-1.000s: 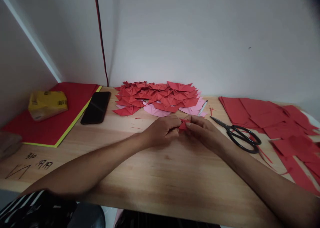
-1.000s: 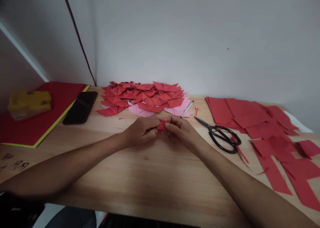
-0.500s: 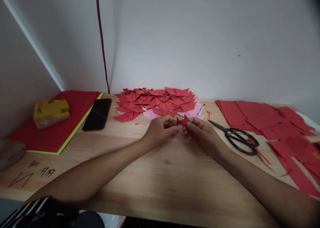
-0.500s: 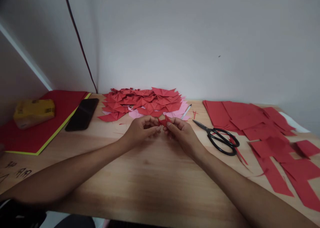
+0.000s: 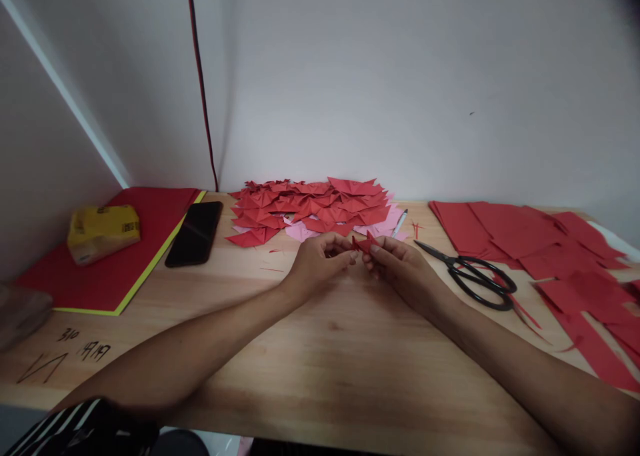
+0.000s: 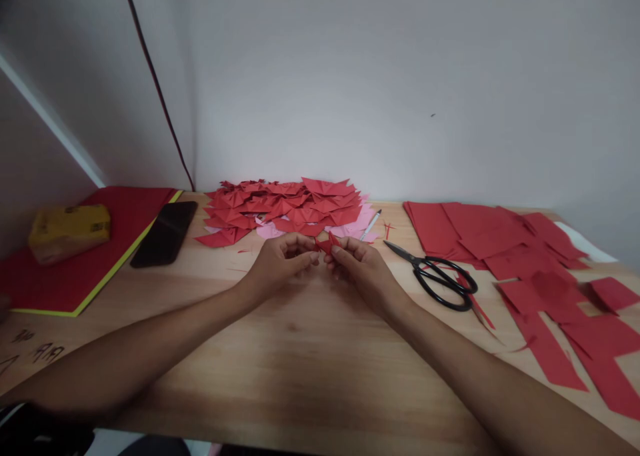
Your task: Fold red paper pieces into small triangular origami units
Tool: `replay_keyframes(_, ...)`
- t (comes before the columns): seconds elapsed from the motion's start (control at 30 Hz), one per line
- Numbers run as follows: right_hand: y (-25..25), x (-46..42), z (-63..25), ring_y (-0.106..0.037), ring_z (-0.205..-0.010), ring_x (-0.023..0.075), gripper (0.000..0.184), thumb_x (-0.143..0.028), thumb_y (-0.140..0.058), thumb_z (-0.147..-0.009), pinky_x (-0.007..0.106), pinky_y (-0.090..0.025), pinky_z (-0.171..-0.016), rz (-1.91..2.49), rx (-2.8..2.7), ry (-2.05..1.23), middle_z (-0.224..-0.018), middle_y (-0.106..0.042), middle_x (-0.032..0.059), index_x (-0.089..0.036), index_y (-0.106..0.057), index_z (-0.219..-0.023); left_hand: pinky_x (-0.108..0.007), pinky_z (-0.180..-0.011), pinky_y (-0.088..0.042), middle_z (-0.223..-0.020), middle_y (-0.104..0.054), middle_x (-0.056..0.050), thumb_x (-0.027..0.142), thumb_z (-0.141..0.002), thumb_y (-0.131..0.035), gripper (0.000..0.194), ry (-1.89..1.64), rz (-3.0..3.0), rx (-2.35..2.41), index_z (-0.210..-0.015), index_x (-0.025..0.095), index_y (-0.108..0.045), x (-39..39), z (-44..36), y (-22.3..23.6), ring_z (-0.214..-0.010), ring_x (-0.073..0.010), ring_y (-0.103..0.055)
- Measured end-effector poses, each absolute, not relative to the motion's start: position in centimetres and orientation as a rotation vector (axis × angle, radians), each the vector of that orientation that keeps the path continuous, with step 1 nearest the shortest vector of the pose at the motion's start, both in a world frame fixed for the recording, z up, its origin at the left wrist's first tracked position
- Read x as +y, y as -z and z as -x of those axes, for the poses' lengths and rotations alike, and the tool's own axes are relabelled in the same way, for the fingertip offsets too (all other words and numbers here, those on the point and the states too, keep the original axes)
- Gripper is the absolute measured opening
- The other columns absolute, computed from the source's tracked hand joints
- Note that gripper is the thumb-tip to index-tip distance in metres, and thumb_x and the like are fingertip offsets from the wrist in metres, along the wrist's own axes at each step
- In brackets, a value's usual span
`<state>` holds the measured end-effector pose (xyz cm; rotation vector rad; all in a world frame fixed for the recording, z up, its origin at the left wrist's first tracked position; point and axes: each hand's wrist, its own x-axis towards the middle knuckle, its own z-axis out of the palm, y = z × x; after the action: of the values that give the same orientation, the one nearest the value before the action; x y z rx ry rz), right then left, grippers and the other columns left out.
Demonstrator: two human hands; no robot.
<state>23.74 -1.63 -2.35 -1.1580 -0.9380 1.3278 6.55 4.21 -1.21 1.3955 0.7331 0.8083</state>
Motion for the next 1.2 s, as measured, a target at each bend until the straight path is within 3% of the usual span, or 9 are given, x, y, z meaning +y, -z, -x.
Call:
replay_keyframes(0.4,2.4,-1.7,-23.5,-0.058,-0.066,0.0119,0.029,-0.043,-0.076,-0.075,0.025,-0.047,-0.060,1.156,-0.996,-1.323,-0.076,-0.066,0.0018,-0.018,-0.064,-0.081,-0.021,-0.062,-0.045,-0.072,-0.067,-0.001,0.020,-0.074,-0.067,0.010,-0.841,-1.419,0.790,-0.080,0.013,-0.065,4.0,-6.8,1.3,-0.065,-0.0105,-0.060)
replay_keyframes(0.7,1.8,-1.4,-23.8,-0.058,-0.061,0.0106,0.035,-0.045,-0.084,-0.065,0.023,-0.048,-0.056,1.160,-0.814,-1.352,-0.072,-0.066,0.0011,-0.018,-0.062,-0.073,-0.020,-0.053,-0.036,-0.062,-0.052,0.005,0.019,-0.073,-0.059,0.005,-0.929,-1.552,0.853,-0.071,0.016,-0.056,4.6,-6.3,1.5,-0.055,-0.0074,-0.044)
replay_keyframes(0.93,2.0,-1.2,-24.3,-0.058,-0.057,0.0109,0.038,-0.049,-0.080,-0.067,0.024,-0.046,-0.053,1.247,-0.896,-1.334,-0.070,-0.067,0.0016,-0.018,-0.060,-0.075,-0.027,-0.076,-0.051,-0.097,-0.065,-0.003,0.021,-0.075,-0.058,0.009,-0.922,-1.271,0.657,-0.072,0.015,-0.051,4.9,-6.1,1.2,-0.074,-0.0098,-0.061)
replay_keyframes(1.2,1.2,-1.2,-24.9,-0.058,-0.062,0.0125,0.034,-0.050,-0.073,-0.076,0.025,-0.045,-0.055,1.343,-1.182,-1.088,-0.074,-0.067,0.0017,-0.020,-0.058,-0.077,-0.030,-0.070,-0.056,-0.083,-0.062,0.000,0.021,-0.068,-0.062,0.013,-0.858,-1.164,0.647,-0.070,0.016,-0.050,5.5,-6.1,1.6,-0.068,-0.0102,-0.058)
